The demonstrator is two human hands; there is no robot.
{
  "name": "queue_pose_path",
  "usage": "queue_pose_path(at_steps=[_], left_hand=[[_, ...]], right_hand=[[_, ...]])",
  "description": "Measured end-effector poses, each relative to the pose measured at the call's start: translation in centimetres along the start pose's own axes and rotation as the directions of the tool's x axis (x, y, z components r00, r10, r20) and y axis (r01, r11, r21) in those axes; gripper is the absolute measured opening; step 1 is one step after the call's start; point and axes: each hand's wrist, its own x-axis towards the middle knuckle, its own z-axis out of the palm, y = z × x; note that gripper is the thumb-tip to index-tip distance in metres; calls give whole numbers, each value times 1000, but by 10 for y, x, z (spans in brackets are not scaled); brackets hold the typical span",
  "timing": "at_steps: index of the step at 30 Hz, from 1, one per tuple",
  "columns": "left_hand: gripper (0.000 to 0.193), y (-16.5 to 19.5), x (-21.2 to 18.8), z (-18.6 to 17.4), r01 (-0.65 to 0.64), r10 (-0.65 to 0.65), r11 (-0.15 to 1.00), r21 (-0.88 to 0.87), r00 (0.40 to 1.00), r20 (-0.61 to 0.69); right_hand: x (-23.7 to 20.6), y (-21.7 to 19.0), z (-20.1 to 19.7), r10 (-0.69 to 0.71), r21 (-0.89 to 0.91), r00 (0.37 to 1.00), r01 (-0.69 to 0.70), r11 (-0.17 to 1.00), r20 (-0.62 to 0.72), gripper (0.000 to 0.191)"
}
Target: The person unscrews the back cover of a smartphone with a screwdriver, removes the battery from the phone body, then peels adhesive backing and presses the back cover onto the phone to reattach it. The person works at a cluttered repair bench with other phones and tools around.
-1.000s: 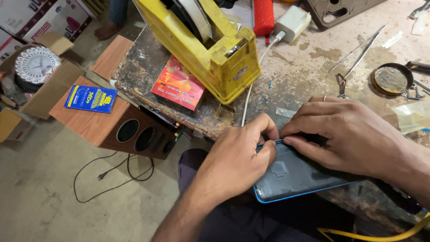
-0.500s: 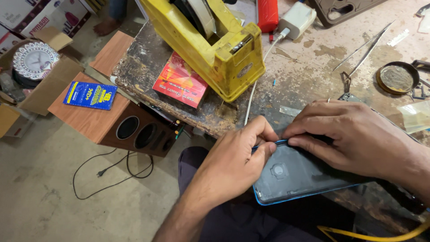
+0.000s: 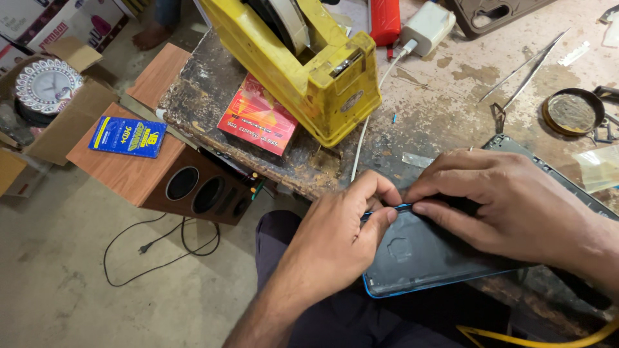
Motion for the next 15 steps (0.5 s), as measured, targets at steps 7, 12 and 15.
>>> queue_pose_path(at_steps=[7, 12, 15], left_hand=[[13, -2, -1, 2, -8, 8, 1000, -2, 1000, 7], [16, -4, -3, 1, -91, 90, 995, -42, 996, -15], [19, -4, -4, 2, -25, 25, 999, -47, 999, -20]], right_hand=[[-2, -2, 7, -45, 4, 998, 45, 999, -49, 18], [-1, -4, 8, -63, -27, 994, 61, 998, -84, 19], [-1, -10, 10, -56, -73, 991, 48, 996, -120, 19]])
